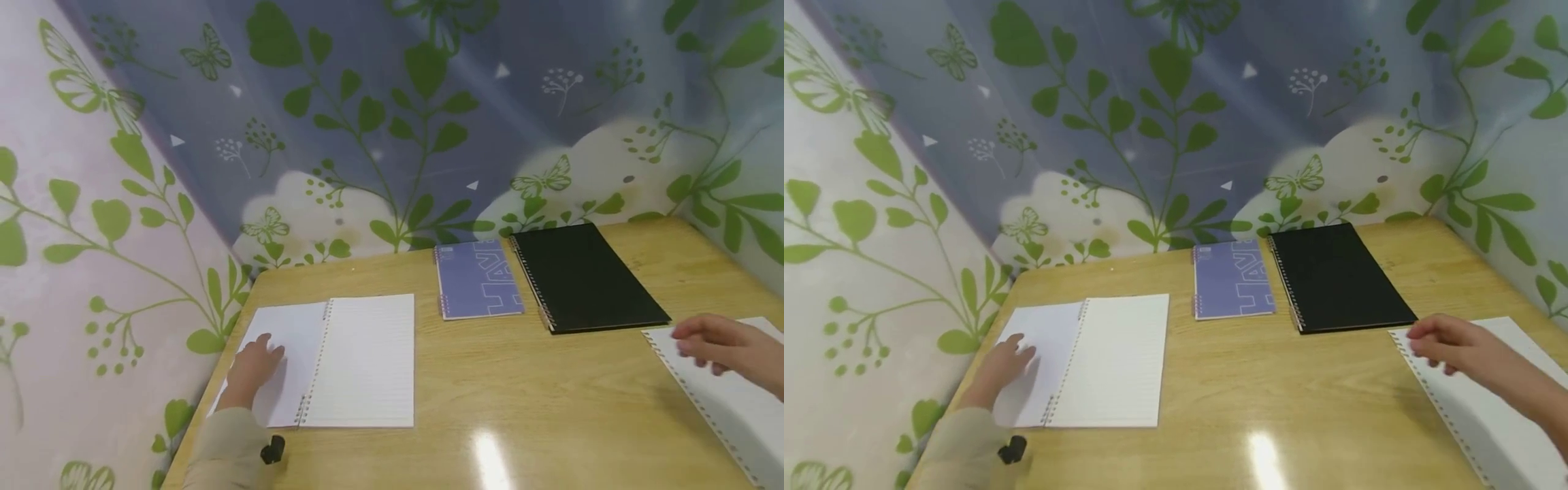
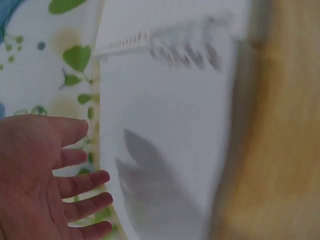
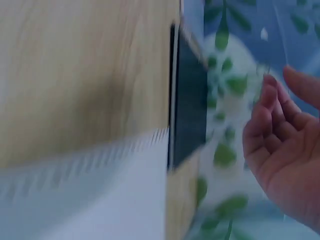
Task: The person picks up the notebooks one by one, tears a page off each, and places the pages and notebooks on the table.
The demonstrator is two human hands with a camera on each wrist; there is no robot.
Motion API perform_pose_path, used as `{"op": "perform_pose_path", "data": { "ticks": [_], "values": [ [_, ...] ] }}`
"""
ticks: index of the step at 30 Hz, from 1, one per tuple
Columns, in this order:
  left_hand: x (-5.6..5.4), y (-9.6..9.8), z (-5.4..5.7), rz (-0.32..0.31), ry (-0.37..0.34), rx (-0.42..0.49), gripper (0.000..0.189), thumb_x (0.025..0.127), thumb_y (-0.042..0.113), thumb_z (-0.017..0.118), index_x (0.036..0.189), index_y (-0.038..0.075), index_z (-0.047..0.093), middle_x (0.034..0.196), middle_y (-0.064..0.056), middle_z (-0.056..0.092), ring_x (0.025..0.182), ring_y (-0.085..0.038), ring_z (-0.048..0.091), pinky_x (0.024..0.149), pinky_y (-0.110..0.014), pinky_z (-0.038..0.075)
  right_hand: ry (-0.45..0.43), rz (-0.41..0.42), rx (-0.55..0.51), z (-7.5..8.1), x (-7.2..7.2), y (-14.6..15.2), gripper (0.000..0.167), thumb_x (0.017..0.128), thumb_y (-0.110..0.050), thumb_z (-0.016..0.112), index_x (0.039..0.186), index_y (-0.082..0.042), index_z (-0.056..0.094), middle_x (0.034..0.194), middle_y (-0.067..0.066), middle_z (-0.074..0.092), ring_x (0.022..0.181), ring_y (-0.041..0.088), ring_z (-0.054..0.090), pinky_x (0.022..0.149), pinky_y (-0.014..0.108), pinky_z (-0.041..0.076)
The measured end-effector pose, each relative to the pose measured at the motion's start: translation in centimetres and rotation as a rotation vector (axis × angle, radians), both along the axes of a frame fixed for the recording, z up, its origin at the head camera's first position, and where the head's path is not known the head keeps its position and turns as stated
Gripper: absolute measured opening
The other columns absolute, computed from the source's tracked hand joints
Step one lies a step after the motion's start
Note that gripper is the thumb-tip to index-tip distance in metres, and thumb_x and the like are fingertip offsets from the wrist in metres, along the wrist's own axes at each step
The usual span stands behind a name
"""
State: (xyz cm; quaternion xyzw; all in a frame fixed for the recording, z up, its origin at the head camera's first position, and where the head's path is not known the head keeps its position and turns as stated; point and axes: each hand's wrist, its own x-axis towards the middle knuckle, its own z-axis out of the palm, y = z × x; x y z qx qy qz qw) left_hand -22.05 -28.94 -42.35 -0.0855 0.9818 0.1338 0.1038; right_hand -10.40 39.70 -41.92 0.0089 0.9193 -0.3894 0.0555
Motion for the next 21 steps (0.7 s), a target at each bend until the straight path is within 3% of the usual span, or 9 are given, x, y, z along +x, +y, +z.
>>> {"op": "perform_pose_path", "data": {
  "ticks": [2,5,8,14,17,21],
  "values": [
    [1.3,-1.4,0.1,0.017,0.008,-0.016,0.059,0.093,0.032,0.041,0.136,-0.007,0.031,0.132,-0.037,0.037,0.119,-0.055,0.036,0.094,-0.062,0.035,-0.063,0.168,-0.079,3.5,-0.3,-5.4,0.025,0.097,-0.018,0.045,0.112,0.003,0.047,0.085,-0.009,0.057,0.070,0.010,0.049,0.058,0.025,0.042],
    [3.1,-3.2,-0.1,0.057,0.001,-0.020,0.062,0.091,0.032,0.044,0.132,-0.014,0.031,0.127,-0.041,0.037,0.116,-0.056,0.037,0.093,-0.062,0.036,-0.061,0.327,-0.159,4.6,-1.9,-10.3,0.023,0.096,-0.018,0.048,0.111,-0.001,0.049,0.090,-0.007,0.057,0.075,0.008,0.050,0.061,0.025,0.044],
    [4.4,-4.5,-0.2,0.092,-0.010,-0.004,0.063,0.091,0.032,0.045,0.127,-0.018,0.034,0.123,-0.042,0.039,0.112,-0.056,0.039,0.092,-0.061,0.037,-0.043,0.438,-0.216,4.3,-3.4,-14.4,0.025,0.095,-0.019,0.050,0.109,0.001,0.051,0.095,0.004,0.058,0.078,0.010,0.052,0.063,0.026,0.045],
    [6.4,-6.4,-0.8,0.134,-0.029,0.015,0.061,0.089,0.033,0.049,0.117,-0.020,0.041,0.112,-0.040,0.047,0.102,-0.052,0.048,0.089,-0.056,0.042,-0.103,0.554,-0.288,2.2,-5.1,-21.2,0.033,0.093,-0.024,0.054,0.111,0.003,0.051,0.109,0.018,0.057,0.098,0.020,0.055,0.080,0.029,0.049],
    [7.1,-7.2,-1.0,0.143,-0.016,0.014,0.061,0.087,0.034,0.051,0.110,-0.022,0.042,0.105,-0.041,0.048,0.096,-0.052,0.049,0.086,-0.057,0.042,-0.094,0.621,-0.244,1.2,-5.2,-24.2,0.038,0.092,-0.025,0.055,0.117,0.003,0.050,0.119,0.020,0.054,0.110,0.034,0.052,0.091,0.042,0.046],
    [7.5,-8.1,-1.0,0.153,-0.047,-0.003,0.067,0.086,0.039,0.051,0.107,-0.024,0.042,0.099,-0.041,0.050,0.091,-0.052,0.051,0.083,-0.058,0.042,-0.045,0.701,-0.107,0.1,-4.9,-27.9,0.046,0.091,-0.021,0.056,0.130,0.002,0.045,0.134,0.021,0.045,0.126,0.042,0.039,0.103,0.056,0.032]
  ]
}}
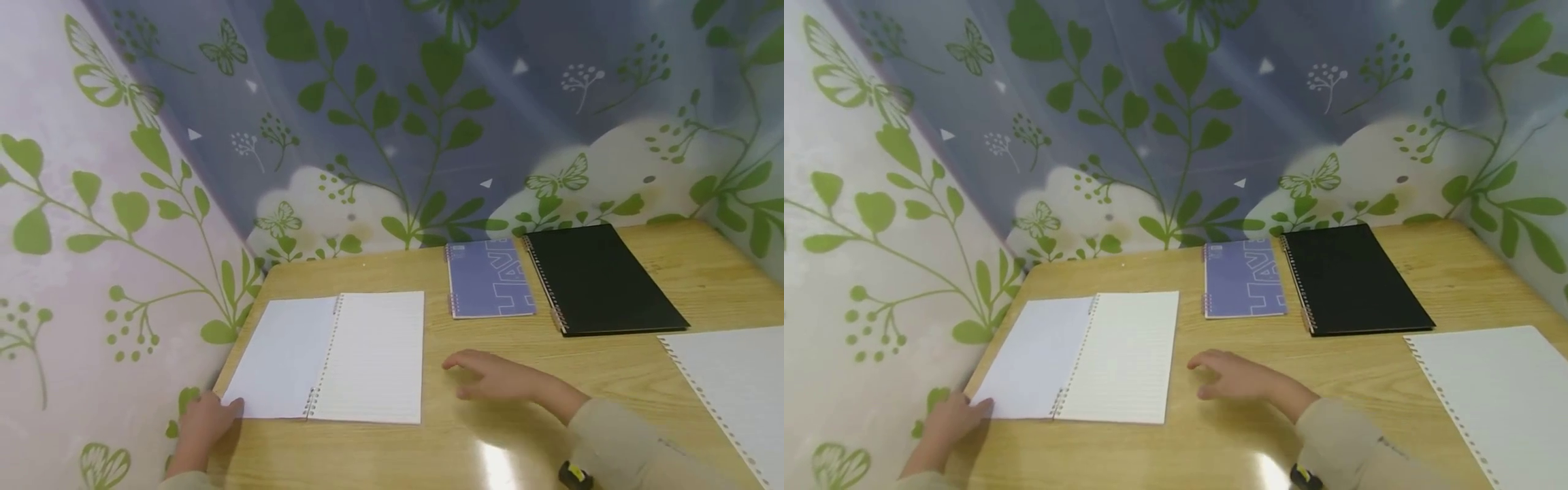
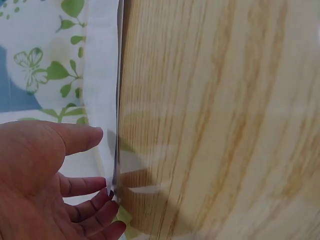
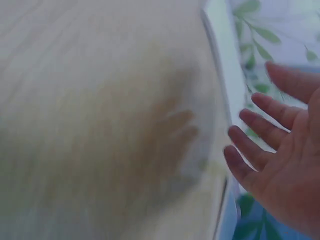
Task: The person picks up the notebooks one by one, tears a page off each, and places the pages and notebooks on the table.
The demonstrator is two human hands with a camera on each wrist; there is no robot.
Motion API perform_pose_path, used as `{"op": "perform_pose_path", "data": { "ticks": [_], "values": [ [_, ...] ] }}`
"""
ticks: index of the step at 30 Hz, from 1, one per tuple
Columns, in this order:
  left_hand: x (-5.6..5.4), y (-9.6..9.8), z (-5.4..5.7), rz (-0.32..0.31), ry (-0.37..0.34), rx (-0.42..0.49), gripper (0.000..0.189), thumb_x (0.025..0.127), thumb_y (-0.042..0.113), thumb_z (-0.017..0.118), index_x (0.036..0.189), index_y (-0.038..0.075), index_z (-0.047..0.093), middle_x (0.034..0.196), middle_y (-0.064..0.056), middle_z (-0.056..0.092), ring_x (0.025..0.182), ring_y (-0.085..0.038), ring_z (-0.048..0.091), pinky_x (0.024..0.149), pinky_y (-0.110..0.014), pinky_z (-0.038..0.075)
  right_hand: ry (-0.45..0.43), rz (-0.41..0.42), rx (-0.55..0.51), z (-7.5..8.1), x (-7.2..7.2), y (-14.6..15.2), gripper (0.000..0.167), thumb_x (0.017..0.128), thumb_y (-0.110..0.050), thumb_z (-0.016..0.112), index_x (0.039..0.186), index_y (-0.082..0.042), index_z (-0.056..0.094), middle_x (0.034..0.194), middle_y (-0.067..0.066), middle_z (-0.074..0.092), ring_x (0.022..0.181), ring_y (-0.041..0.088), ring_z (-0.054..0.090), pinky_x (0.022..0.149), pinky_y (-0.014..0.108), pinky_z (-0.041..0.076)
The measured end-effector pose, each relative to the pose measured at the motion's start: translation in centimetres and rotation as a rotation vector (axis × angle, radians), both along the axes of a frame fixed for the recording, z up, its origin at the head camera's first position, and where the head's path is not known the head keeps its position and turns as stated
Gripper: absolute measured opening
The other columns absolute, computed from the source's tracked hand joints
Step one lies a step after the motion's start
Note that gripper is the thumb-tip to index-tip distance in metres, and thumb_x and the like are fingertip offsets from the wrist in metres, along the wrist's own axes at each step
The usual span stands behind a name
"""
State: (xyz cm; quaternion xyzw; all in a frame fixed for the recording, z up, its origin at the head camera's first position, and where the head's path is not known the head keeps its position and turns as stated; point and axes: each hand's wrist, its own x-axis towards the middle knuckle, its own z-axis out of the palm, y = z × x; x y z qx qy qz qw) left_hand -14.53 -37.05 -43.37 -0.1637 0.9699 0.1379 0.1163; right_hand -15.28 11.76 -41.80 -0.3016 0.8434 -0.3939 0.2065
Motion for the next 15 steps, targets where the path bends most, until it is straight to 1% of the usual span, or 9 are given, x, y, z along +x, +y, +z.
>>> {"op": "perform_pose_path", "data": {
  "ticks": [4,8,11,15],
  "values": [
    [-0.4,-0.4,0.0,0.007,-0.025,0.004,0.071,0.086,0.042,0.049,0.106,-0.026,0.042,0.098,-0.041,0.052,0.090,-0.053,0.053,0.081,-0.058,0.044,0.086,0.060,0.102,-0.7,0.7,-2.7,0.052,0.090,-0.020,0.055,0.138,-0.005,0.041,0.144,0.017,0.037,0.133,0.038,0.031,0.109,0.055,0.024],
    [-0.6,-0.4,0.1,0.021,-0.030,-0.015,0.070,0.085,0.043,0.050,0.105,-0.025,0.046,0.100,-0.040,0.053,0.095,-0.055,0.050,0.085,-0.063,0.039,0.209,0.118,0.203,-1.1,1.3,-4.1,0.048,0.091,-0.022,0.053,0.136,-0.008,0.044,0.145,0.014,0.036,0.133,0.036,0.033,0.106,0.056,0.027],
    [-0.5,-0.4,0.1,0.041,-0.039,-0.024,0.070,0.084,0.042,0.052,0.103,-0.024,0.046,0.099,-0.039,0.053,0.095,-0.055,0.049,0.087,-0.065,0.036,0.295,0.118,0.261,-1.2,1.5,-4.4,0.044,0.092,-0.024,0.052,0.134,-0.010,0.048,0.144,0.013,0.039,0.131,0.034,0.036,0.104,0.056,0.031],
    [-0.4,-0.6,0.0,0.056,-0.028,0.026,0.069,0.083,0.040,0.053,0.105,-0.025,0.045,0.101,-0.040,0.053,0.092,-0.052,0.052,0.086,-0.061,0.039,0.324,0.098,0.283,-1.2,1.6,-4.5,0.042,0.092,-0.025,0.052,0.131,-0.012,0.051,0.143,0.011,0.041,0.130,0.032,0.038,0.103,0.054,0.033]
  ]
}}
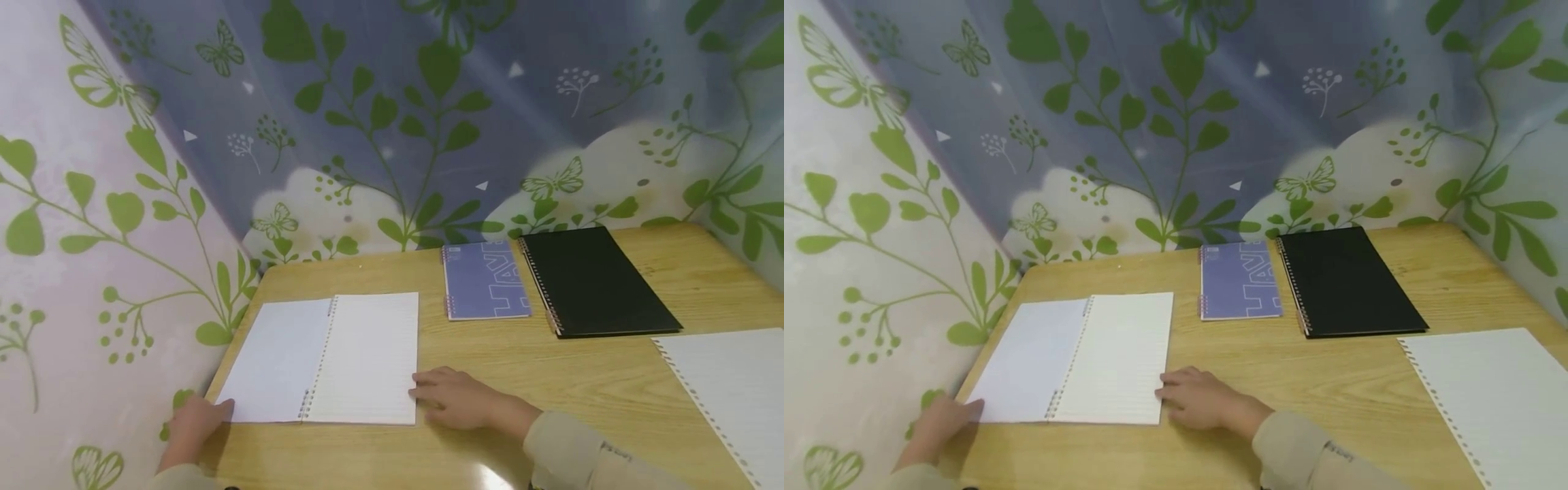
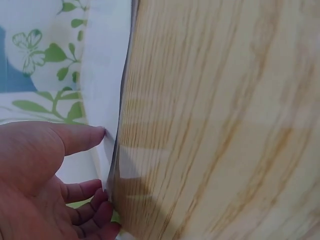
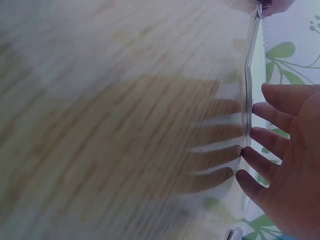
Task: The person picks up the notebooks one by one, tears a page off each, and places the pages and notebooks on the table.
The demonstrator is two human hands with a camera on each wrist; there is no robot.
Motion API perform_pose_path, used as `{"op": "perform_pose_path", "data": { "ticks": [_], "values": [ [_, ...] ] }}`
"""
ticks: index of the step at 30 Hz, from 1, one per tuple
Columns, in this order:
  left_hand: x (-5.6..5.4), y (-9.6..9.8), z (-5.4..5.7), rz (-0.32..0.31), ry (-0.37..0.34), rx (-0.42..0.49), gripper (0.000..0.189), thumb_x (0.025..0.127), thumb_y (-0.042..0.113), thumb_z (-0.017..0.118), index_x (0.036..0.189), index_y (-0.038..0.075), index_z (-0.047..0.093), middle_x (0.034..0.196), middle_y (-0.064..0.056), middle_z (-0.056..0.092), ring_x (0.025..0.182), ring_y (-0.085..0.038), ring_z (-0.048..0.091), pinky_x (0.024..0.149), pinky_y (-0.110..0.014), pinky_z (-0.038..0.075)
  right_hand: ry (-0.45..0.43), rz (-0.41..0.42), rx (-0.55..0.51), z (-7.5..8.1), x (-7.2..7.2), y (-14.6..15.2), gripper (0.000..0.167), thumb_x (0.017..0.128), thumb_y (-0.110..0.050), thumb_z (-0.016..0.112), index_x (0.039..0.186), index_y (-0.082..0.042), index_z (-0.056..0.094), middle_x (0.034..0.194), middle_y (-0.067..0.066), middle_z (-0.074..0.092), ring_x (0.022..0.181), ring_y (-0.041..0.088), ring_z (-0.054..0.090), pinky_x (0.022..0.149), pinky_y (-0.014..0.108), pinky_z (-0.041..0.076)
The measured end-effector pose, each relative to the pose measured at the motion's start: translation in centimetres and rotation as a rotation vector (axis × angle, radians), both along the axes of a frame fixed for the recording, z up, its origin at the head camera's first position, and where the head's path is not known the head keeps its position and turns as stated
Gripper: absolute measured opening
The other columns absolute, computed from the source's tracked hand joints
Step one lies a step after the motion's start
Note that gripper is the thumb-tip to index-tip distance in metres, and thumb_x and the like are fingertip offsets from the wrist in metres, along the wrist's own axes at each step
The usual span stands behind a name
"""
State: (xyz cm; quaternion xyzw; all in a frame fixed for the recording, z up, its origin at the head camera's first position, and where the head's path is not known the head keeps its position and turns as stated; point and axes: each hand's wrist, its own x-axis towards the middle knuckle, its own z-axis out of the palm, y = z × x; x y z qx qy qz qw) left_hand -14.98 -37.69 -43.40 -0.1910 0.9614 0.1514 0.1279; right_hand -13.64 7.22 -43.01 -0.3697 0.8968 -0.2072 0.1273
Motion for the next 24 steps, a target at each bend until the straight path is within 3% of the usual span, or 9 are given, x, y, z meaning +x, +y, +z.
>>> {"op": "perform_pose_path", "data": {
  "ticks": [7,12,14,19,21,24],
  "values": [
    [0.1,-1.0,-0.7,-0.012,0.040,0.056,0.068,0.082,0.040,0.057,0.105,-0.024,0.050,0.103,-0.039,0.056,0.088,-0.048,0.056,0.081,-0.055,0.044,-0.034,-0.025,-0.011,-0.4,-0.1,-0.1,0.041,0.092,-0.024,0.052,0.132,-0.013,0.051,0.144,0.008,0.040,0.131,0.031,0.036,0.104,0.055,0.032],
    [0.1,-0.9,-0.3,0.002,0.067,0.045,0.059,0.081,0.036,0.059,0.103,-0.019,0.054,0.101,-0.035,0.058,0.090,-0.048,0.055,0.081,-0.055,0.044,-0.025,-0.027,-0.019,-0.9,-0.2,0.0,0.041,0.092,-0.025,0.052,0.132,-0.014,0.051,0.144,0.008,0.040,0.131,0.030,0.037,0.103,0.055,0.033],
    [0.1,-0.7,0.2,0.034,0.085,0.059,0.057,0.081,0.034,0.059,0.105,-0.018,0.053,0.100,-0.035,0.057,0.091,-0.047,0.053,0.079,-0.055,0.044,-0.028,-0.029,-0.026,-1.0,-0.2,0.0,0.041,0.092,-0.026,0.052,0.132,-0.014,0.051,0.144,0.008,0.040,0.130,0.031,0.037,0.103,0.055,0.033],
    [0.3,-0.3,1.9,0.079,0.207,0.160,0.050,0.082,0.026,0.057,0.104,-0.017,0.045,0.083,-0.026,0.058,0.071,-0.029,0.059,0.061,-0.034,0.046,-0.041,-0.038,-0.047,-0.8,-0.2,0.0,0.040,0.092,-0.026,0.052,0.130,-0.013,0.052,0.143,0.009,0.042,0.130,0.032,0.037,0.103,0.056,0.032],
    [0.4,0.0,2.8,0.083,0.254,0.211,0.045,0.083,0.023,0.054,0.106,-0.014,0.041,0.083,-0.024,0.058,0.063,-0.020,0.060,0.056,-0.028,0.045,-0.036,-0.039,-0.054,-0.7,-0.2,0.0,0.040,0.092,-0.025,0.052,0.129,-0.012,0.053,0.142,0.009,0.042,0.130,0.032,0.037,0.103,0.056,0.031],
    [0.6,1.1,4.4,0.096,0.299,0.286,0.043,0.086,0.019,0.052,0.110,-0.013,0.036,0.097,-0.031,0.055,0.059,-0.017,0.062,0.056,-0.029,0.052,-0.014,-0.042,-0.063,-0.7,-0.2,-0.1,0.038,0.092,-0.024,0.052,0.128,-0.011,0.054,0.140,0.010,0.044,0.129,0.033,0.038,0.103,0.056,0.032]
  ]
}}
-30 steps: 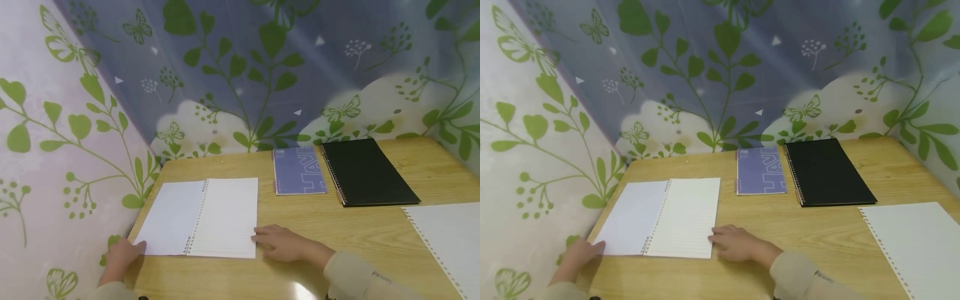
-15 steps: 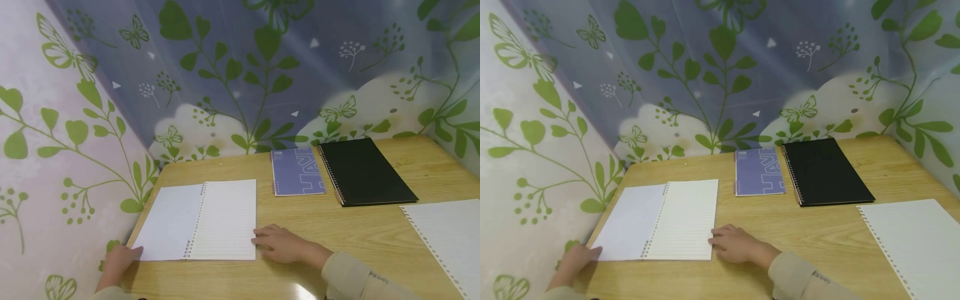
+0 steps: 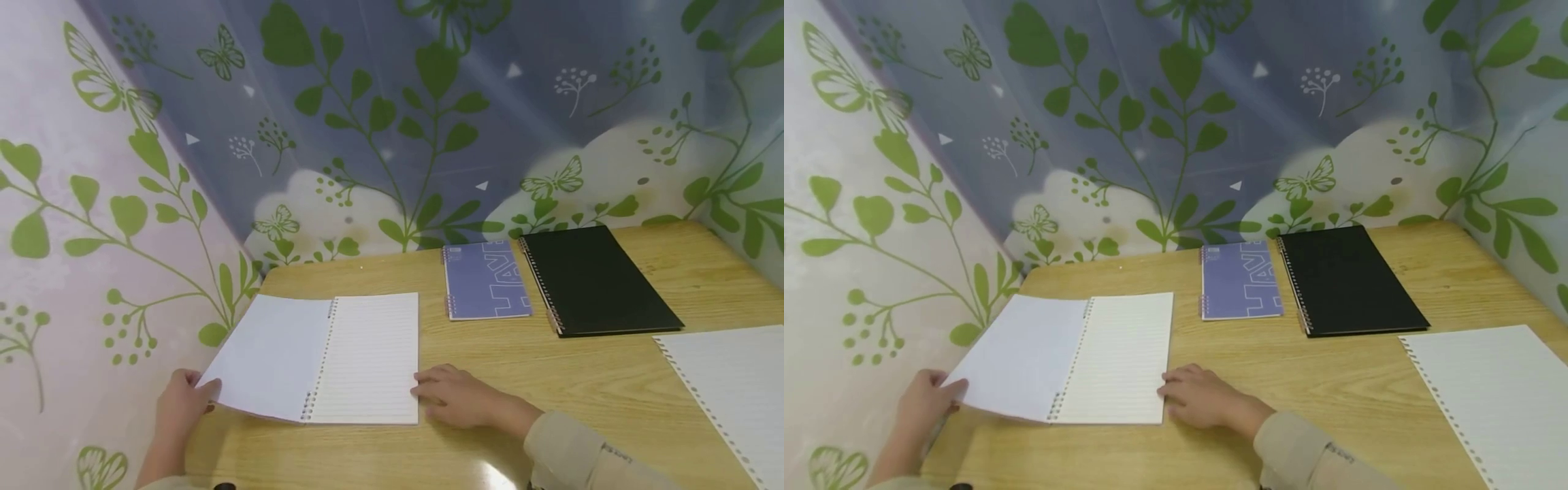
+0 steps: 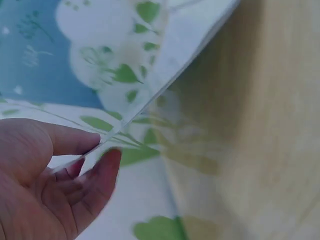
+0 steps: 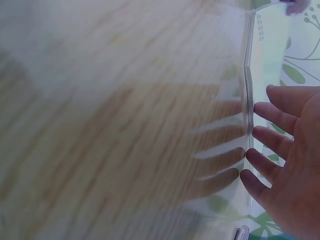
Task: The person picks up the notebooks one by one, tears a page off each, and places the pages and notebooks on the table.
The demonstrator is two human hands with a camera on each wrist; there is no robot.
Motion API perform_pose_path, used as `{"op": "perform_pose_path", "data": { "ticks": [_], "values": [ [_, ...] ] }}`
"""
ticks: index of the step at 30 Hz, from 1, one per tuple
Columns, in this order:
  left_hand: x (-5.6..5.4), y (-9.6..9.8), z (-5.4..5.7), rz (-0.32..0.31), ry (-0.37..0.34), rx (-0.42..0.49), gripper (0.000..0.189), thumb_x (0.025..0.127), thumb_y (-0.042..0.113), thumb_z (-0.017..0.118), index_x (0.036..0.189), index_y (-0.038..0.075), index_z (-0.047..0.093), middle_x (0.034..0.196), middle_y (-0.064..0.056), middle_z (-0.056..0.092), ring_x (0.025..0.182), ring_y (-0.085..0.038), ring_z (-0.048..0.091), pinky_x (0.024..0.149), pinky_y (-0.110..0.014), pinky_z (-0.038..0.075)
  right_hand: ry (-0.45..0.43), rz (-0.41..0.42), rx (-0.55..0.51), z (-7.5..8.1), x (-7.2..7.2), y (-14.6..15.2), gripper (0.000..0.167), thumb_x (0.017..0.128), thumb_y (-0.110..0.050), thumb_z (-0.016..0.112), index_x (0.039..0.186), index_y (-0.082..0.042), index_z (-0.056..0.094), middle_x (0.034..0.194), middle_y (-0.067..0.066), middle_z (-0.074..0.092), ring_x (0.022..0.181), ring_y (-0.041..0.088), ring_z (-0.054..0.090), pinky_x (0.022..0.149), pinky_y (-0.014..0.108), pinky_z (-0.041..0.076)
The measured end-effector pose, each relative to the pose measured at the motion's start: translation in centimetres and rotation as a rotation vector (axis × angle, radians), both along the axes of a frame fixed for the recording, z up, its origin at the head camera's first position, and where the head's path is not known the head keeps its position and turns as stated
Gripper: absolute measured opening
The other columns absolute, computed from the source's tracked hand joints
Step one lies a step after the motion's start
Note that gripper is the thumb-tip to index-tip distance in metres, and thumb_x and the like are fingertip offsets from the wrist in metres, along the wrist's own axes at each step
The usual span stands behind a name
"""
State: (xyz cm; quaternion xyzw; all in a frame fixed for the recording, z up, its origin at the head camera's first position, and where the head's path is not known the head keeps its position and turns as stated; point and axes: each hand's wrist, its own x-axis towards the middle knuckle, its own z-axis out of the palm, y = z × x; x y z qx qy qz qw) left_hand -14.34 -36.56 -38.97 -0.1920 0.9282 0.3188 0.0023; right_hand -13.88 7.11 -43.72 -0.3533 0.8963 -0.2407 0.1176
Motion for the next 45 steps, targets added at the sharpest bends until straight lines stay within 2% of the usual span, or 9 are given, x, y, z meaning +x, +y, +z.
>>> {"op": "perform_pose_path", "data": {
  "ticks": [4,9,13,21,27,30,34,39,45],
  "values": [
    [0.2,1.8,2.5,-0.027,0.056,0.016,0.041,0.088,0.018,0.051,0.112,-0.011,0.035,0.110,-0.037,0.049,0.057,-0.017,0.063,0.056,-0.030,0.054,0.014,-0.016,-0.013,-0.1,-0.1,-0.1,0.036,0.092,-0.023,0.052,0.126,-0.012,0.055,0.139,0.010,0.045,0.128,0.033,0.039,0.104,0.055,0.031],
    [0.6,4.1,5.4,-0.119,0.064,-0.036,0.045,0.090,0.024,0.050,0.118,-0.007,0.034,0.119,-0.035,0.047,0.061,-0.016,0.063,0.056,-0.028,0.052,0.020,-0.019,-0.029,-0.3,-0.3,-0.2,0.036,0.092,-0.023,0.053,0.126,-0.012,0.055,0.139,0.010,0.045,0.128,0.033,0.039,0.104,0.054,0.031],
    [1.3,6.6,6.5,-0.176,0.113,-0.079,0.041,0.091,0.024,0.049,0.120,-0.002,0.036,0.122,-0.033,0.049,0.064,-0.018,0.064,0.055,-0.028,0.050,0.041,-0.022,-0.036,-0.5,-0.4,-0.4,0.035,0.091,-0.023,0.053,0.125,-0.012,0.056,0.138,0.009,0.047,0.127,0.032,0.040,0.104,0.054,0.032],
    [2.0,11.6,6.1,-0.283,0.347,-0.223,0.033,0.089,0.016,0.053,0.118,0.002,0.048,0.095,-0.021,0.064,0.066,-0.021,0.063,0.049,-0.026,0.047,0.069,-0.029,-0.009,-0.3,-0.4,-0.5,0.036,0.091,-0.023,0.054,0.125,-0.013,0.055,0.137,0.008,0.047,0.127,0.030,0.039,0.104,0.053,0.032],
    [2.0,14.5,4.2,-0.381,0.637,-0.326,0.024,0.081,0.006,0.059,0.104,0.001,0.058,0.081,-0.012,0.067,0.061,-0.015,0.061,0.049,-0.025,0.046,0.104,-0.014,0.027,0.2,-0.6,-0.7,0.035,0.091,-0.023,0.055,0.124,-0.013,0.056,0.137,0.007,0.048,0.126,0.029,0.041,0.102,0.053,0.035],
    [2.1,16.1,3.2,-0.441,0.704,-0.362,0.026,0.078,0.005,0.062,0.103,0.002,0.059,0.082,-0.010,0.066,0.057,-0.008,0.055,0.046,-0.019,0.041,0.094,-0.018,0.029,0.4,-0.7,-0.8,0.034,0.091,-0.023,0.055,0.124,-0.013,0.056,0.137,0.008,0.048,0.127,0.030,0.040,0.102,0.054,0.034],
    [2.3,18.0,2.1,-0.512,0.687,-0.402,0.034,0.076,0.005,0.065,0.110,0.005,0.058,0.087,-0.007,0.065,0.054,-0.003,0.047,0.044,-0.015,0.036,0.089,-0.016,0.031,0.2,-0.7,-1.1,0.034,0.091,-0.024,0.055,0.124,-0.015,0.057,0.138,0.007,0.048,0.127,0.030,0.040,0.102,0.054,0.034],
    [2.5,19.6,0.7,-0.572,0.616,-0.471,0.041,0.074,0.009,0.069,0.113,0.007,0.058,0.093,-0.007,0.064,0.061,-0.012,0.057,0.053,-0.024,0.048,0.133,0.006,0.042,-0.3,-0.6,-1.6,0.034,0.091,-0.025,0.055,0.124,-0.017,0.057,0.136,0.005,0.050,0.125,0.029,0.043,0.101,0.052,0.037],
    [3.2,21.0,-1.4,-0.637,0.365,-0.522,0.048,0.076,0.017,0.069,0.121,0.009,0.055,0.103,-0.011,0.062,0.089,-0.027,0.062,0.074,-0.038,0.052,0.153,0.014,0.030,-0.6,-0.4,-2.2,0.034,0.090,-0.024,0.056,0.122,-0.017,0.058,0.135,0.005,0.051,0.125,0.030,0.044,0.098,0.053,0.039]
  ]
}}
